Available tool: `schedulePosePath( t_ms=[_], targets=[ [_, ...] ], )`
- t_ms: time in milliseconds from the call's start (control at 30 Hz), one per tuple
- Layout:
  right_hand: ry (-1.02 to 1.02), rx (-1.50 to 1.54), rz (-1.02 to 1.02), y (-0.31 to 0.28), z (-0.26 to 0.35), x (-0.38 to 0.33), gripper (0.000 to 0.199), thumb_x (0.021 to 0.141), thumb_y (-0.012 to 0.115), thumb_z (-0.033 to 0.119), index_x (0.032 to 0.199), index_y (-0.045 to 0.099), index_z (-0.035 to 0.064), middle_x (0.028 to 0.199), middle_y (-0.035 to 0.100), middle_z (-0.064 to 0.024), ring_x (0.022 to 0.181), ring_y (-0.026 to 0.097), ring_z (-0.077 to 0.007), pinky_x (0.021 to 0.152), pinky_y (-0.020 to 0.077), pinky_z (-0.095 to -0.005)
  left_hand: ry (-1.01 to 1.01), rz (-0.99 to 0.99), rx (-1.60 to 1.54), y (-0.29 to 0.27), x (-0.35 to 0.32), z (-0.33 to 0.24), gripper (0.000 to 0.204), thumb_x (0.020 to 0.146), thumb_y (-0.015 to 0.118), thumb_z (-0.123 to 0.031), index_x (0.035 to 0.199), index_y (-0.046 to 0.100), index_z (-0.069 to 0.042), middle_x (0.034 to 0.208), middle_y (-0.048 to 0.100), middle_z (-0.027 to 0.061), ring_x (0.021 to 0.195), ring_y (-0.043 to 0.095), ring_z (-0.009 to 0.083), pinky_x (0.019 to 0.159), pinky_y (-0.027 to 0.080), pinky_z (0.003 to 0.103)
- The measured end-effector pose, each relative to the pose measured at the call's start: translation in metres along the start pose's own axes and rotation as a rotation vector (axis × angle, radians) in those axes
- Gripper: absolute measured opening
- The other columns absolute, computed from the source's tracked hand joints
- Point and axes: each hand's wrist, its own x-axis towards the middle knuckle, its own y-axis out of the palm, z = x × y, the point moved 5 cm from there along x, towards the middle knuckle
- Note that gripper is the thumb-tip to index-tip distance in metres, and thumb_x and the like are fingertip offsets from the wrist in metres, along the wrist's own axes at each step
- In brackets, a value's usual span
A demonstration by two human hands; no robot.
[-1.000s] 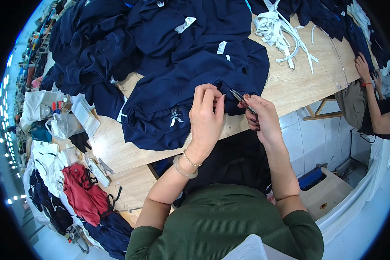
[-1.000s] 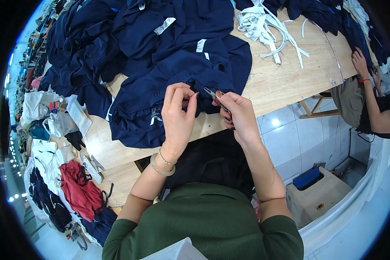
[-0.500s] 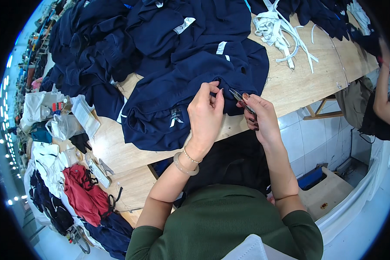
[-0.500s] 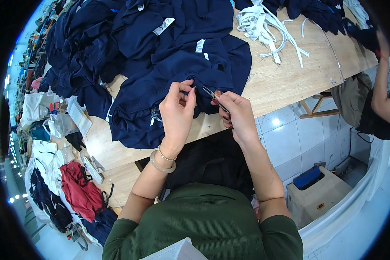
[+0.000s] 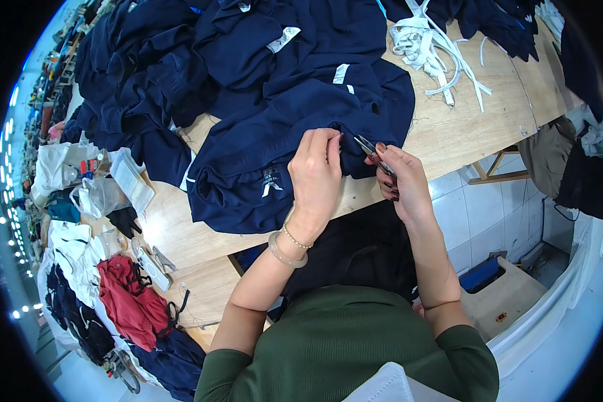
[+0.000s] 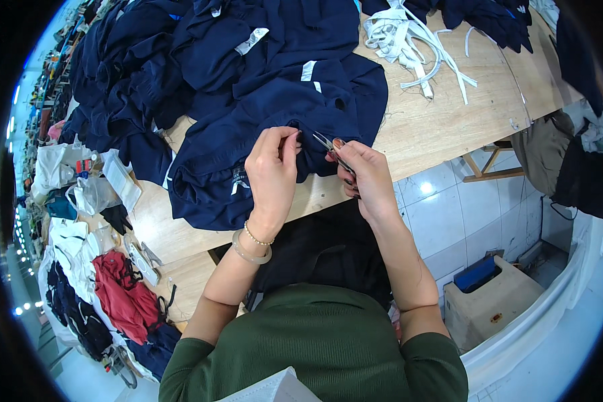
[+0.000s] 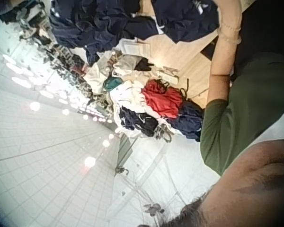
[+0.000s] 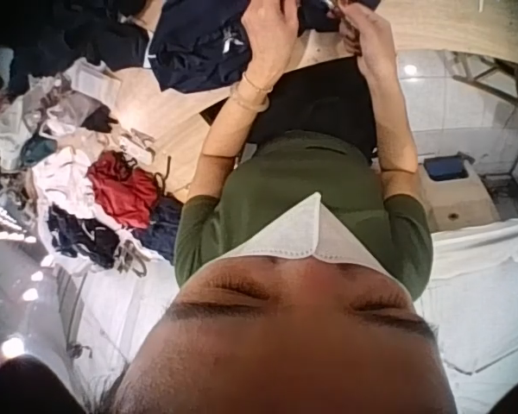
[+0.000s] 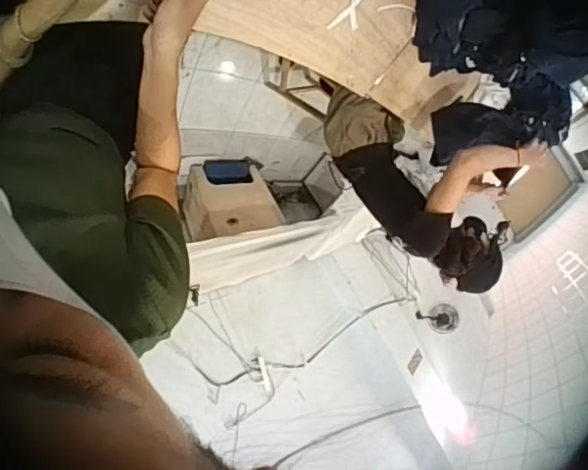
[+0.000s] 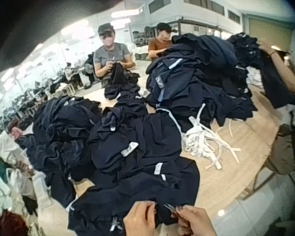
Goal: The person is trimming loose threads from blue athletic garments using thread snips.
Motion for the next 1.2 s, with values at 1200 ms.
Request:
schedulePosePath(
  t_ms=[1200],
  targets=[
    [-0.038,0.005,0.061,-0.007,-0.002,0.002,0.016,0.09,0.062,0.02,0.084,0.066,0.0054,0.073,0.062,0.0011,0.049,0.037,0.0002,0.041,0.0235,-0.0163,-0.226,0.073,-0.502,0.008,-0.022,0.003,0.003,0.092,0.048,0.002,0.095,0.047,0.003,0.079,0.064,0.0148,0.06,0.057,0.0137,0.055,0.044,0.025]
  ],
)
